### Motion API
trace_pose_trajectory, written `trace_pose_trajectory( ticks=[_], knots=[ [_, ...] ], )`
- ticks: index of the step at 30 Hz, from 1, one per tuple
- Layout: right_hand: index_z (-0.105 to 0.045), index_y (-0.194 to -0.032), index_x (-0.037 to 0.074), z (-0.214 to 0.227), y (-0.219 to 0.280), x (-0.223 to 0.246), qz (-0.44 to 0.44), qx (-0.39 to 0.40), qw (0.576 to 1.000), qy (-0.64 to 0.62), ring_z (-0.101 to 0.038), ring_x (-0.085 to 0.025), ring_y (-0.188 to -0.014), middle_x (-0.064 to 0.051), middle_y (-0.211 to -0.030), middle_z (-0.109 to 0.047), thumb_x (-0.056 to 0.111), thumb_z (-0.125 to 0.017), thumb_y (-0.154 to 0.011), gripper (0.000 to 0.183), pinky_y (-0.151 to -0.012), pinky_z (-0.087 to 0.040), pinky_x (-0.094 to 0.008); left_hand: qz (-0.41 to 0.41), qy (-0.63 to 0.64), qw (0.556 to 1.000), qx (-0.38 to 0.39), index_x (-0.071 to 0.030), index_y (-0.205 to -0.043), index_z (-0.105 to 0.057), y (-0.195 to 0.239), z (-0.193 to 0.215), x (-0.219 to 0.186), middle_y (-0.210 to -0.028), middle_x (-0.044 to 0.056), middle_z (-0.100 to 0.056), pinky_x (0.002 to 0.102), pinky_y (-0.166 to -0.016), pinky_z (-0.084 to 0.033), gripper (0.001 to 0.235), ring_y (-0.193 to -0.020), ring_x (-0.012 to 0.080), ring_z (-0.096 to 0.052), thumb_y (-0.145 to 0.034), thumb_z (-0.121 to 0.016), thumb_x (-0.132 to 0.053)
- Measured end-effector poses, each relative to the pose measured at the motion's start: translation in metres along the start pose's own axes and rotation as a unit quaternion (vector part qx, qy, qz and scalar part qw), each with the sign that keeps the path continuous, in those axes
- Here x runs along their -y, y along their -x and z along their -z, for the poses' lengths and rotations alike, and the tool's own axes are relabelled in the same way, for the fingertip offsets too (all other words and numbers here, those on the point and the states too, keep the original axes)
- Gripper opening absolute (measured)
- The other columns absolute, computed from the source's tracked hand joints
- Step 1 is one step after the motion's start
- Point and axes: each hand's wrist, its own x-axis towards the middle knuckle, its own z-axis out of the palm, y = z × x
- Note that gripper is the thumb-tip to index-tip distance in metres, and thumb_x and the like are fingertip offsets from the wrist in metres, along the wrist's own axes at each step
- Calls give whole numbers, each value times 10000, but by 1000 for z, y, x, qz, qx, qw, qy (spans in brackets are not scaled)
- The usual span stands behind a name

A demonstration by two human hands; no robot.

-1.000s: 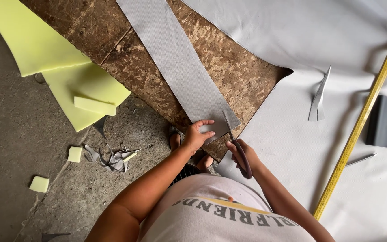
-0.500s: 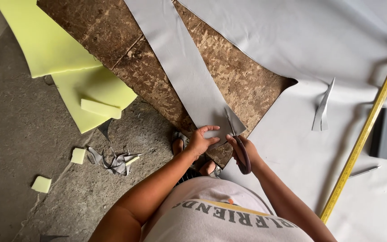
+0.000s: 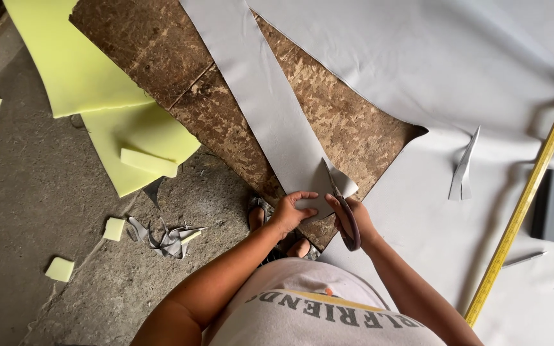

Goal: Measuring and cutting fabric on a workbench using a ruler and scissors

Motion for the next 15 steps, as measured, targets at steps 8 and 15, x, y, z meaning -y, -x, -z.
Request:
trace_pose_trajectory(
  ticks=[8, 15],
  knots=[
    [-649, -1053, 29, -5, -19, 14, -42, -10, 999, -1, -669, -303, -651, -205, -768, -577, 698, -702, -888, 691, -486, -575, -375, 27, 25, 999, 13, -158, -1151, -798, 10, 3, -24, -1033, 47, -775, 230, -854, -517, 479, -953, 123, -653, -700, -911, -43],
    [-621, -865, 78, -8, -19, 18, -26, -25, 999, 23, -620, -274, -451, -205, -573, -585, 647, -681, -920, 575, -409, -498, -315, 33, 40, 999, 11, -159, -1131, -799, 6, 3, -15, -1017, 42, -777, 229, -819, -532, 472, -924, 105, -660, -691, -915, -32]
  ],
)
